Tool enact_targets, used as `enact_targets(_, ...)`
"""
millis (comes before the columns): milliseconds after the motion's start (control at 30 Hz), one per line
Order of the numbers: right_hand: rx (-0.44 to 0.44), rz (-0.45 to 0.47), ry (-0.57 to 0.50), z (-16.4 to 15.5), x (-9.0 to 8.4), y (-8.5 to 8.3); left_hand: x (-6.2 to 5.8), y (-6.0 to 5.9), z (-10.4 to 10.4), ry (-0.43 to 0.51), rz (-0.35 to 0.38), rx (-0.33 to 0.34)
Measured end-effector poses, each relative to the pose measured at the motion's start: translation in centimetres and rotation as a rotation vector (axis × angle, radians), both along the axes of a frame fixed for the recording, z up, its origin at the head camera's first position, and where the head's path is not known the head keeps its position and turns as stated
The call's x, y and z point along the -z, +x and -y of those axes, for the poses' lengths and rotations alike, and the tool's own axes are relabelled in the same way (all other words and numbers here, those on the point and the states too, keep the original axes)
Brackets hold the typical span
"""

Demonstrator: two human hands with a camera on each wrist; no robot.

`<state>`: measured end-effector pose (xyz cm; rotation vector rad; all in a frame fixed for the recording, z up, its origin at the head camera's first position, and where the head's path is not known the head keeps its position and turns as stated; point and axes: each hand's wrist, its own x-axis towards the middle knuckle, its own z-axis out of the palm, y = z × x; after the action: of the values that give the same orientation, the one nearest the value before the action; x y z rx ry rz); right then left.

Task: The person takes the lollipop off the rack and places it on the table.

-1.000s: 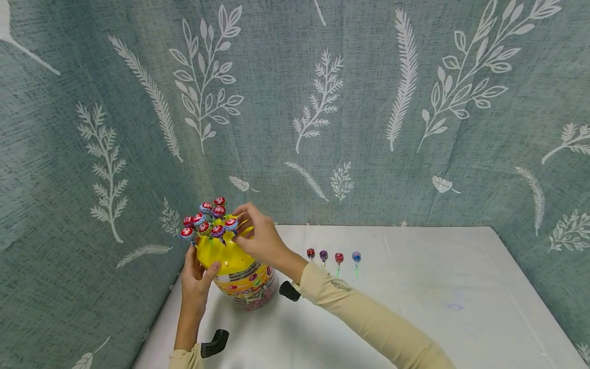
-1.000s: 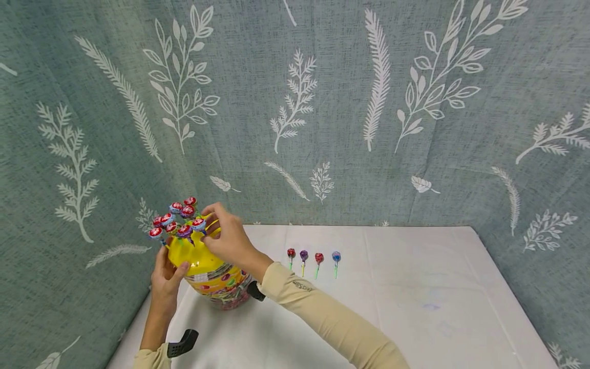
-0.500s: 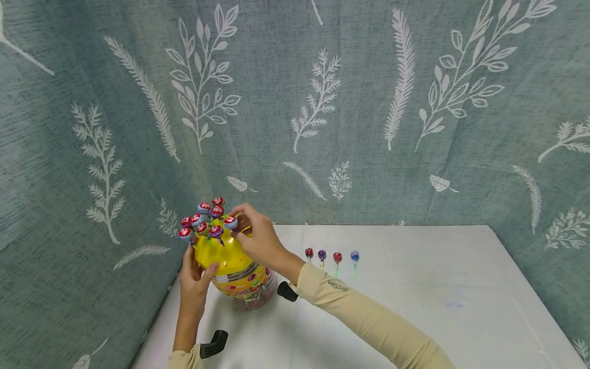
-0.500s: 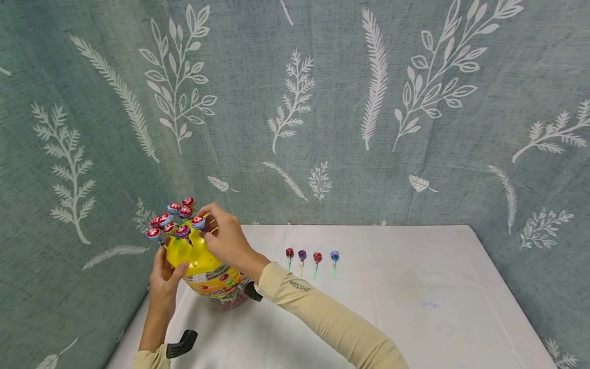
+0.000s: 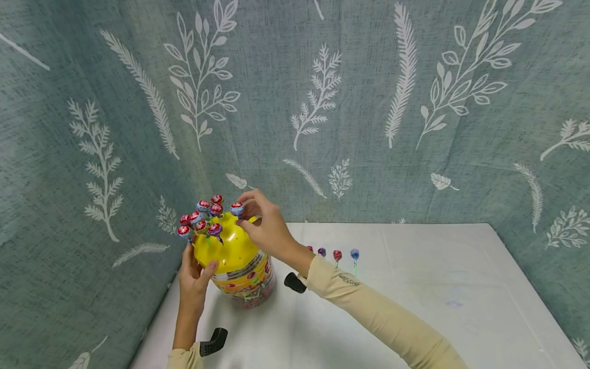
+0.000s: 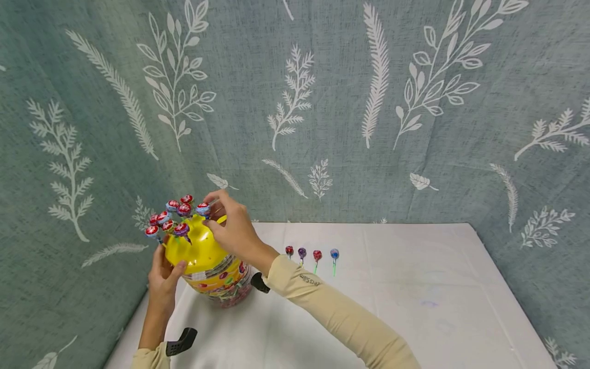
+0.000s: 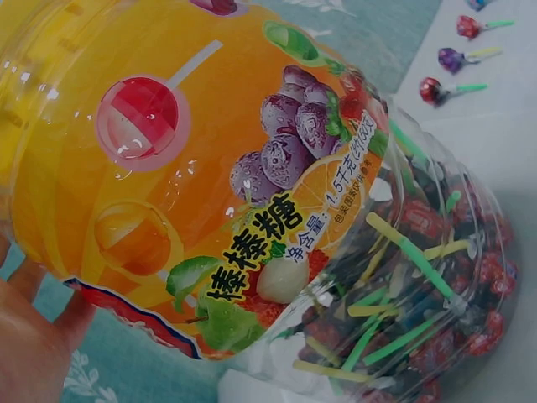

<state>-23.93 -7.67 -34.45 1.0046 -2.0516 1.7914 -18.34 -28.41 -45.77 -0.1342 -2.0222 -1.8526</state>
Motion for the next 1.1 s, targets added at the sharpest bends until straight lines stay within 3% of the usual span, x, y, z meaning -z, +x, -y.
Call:
enact_targets(200,0.005,0.048,-0.019,-1.8,-0.2,-0.1,0.0,-0.2,0.0,0.005,-0.015,0.021)
enact_targets(433,0.004,0.060,-0.019,-4.1,-2.1,1.5,0.1,-0.2,0.1,0.013,-0.023,0.030)
enact_targets(1100,0.056,0.151,0.051,-8.7,-0.3,1.8,0.1,0.1,0.0,0.014,-0.015,0.014)
